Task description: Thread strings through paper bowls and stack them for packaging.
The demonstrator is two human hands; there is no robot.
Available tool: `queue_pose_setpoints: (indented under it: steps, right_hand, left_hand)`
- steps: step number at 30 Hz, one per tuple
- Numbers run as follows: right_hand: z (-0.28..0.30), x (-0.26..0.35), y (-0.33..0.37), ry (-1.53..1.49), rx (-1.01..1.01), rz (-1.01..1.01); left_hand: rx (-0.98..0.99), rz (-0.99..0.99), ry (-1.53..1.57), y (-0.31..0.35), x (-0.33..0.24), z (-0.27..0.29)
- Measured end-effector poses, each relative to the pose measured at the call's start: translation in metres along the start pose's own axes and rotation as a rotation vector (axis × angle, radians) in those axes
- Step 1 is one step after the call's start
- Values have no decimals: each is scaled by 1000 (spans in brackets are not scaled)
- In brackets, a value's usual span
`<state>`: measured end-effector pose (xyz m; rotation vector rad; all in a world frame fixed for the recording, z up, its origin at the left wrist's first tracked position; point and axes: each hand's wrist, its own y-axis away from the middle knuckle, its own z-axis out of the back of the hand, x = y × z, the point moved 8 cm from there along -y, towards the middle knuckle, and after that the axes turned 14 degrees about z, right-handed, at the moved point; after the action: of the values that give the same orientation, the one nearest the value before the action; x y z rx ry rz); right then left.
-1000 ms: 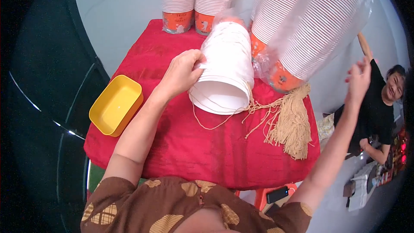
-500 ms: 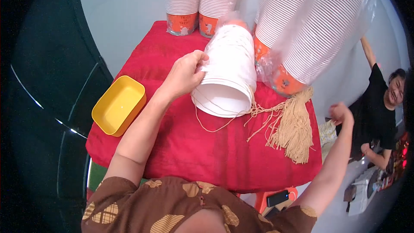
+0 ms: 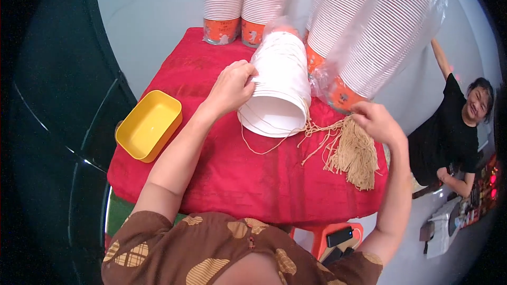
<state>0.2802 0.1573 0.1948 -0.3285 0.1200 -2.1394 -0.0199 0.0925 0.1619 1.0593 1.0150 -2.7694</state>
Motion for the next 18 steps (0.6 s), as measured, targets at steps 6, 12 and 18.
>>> queue_pose_setpoints:
  steps: [6,12,18]
  right_hand:
    - [-26,61,4,32,104,118]
    - [70,4,40,92,-343,-29]
    - [183,-115,118,19,-936,-218]
  left_hand:
    - [16,-26,-29,1,-1,-2]
    - [13,-18,-21,5,1,3]
    - [67,29,-9,0,2,1]
